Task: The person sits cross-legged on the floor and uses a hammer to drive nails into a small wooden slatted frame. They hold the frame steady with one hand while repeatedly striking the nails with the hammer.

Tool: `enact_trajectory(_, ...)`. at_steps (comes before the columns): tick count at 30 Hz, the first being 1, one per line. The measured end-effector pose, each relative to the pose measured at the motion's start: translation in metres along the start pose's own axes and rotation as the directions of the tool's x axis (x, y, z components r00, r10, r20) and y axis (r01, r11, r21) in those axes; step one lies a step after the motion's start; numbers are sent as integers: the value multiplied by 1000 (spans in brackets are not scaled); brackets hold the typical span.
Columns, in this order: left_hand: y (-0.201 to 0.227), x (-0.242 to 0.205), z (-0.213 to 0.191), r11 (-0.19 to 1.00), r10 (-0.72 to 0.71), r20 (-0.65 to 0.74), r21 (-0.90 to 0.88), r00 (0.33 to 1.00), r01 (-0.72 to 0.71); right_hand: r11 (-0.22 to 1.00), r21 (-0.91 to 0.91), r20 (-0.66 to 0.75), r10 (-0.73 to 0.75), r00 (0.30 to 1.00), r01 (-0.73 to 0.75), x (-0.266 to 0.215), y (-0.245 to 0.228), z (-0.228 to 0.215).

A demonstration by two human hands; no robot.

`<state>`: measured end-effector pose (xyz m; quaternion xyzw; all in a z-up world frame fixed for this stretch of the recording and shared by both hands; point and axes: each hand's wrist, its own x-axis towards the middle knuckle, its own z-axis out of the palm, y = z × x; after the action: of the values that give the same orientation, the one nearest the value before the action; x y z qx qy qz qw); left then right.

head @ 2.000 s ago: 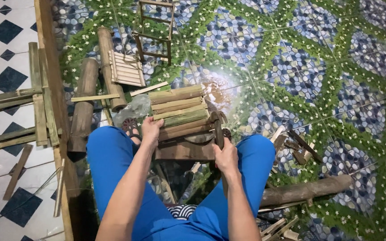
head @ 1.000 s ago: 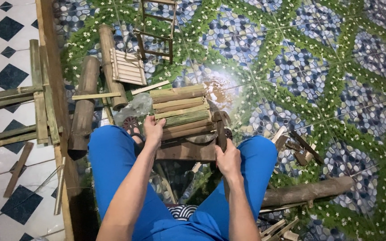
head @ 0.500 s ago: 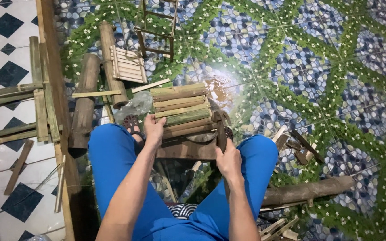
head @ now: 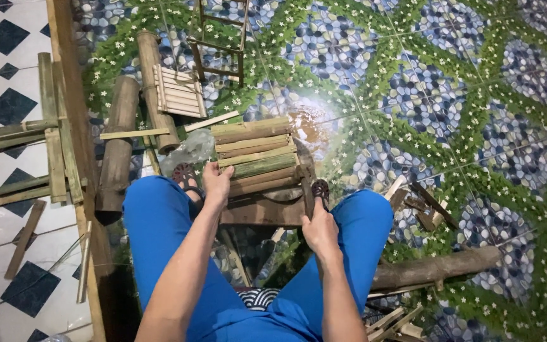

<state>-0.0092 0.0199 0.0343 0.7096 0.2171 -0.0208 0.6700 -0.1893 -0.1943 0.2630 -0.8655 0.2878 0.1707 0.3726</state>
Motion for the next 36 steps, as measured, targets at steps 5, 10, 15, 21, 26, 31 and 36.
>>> enact_trajectory(5, -18, 10, 2, 1000, -8, 4, -23, 1000, 8, 997, 72, -20, 5, 1000, -4, -4, -7, -7)
enact_trajectory(10, -33, 21, 5, 999, -12, 22, -34, 1000, 13, 999, 47, -52, -2, 999, 4, 11, 11, 5)
enact_trajectory(15, -11, 4, 3, 998, -22, 11, -55, 1000, 23, 997, 76, -55, 17, 998, -12, 14, 17, 8)
enact_trajectory(21, -1, -2, 6, 996, 14, 9, -92, 1000, -13, 996, 80, -195, -9, 981, 25, 38, 21, 2)
enact_trajectory(26, -9, 3, 5, 999, 22, -19, -46, 1000, -23, 995, 96, -99, 18, 995, -9, 65, 39, 12)
enact_trajectory(31, -8, 4, 5, 998, 37, -70, 55, 997, -34, 983, 181, -146, 8, 989, 19, 61, 20, -1)
enact_trajectory(36, 37, -26, -1, 990, 127, -8, 65, 992, -126, 980, 186, -176, -35, 984, 68, 70, 9, -7)
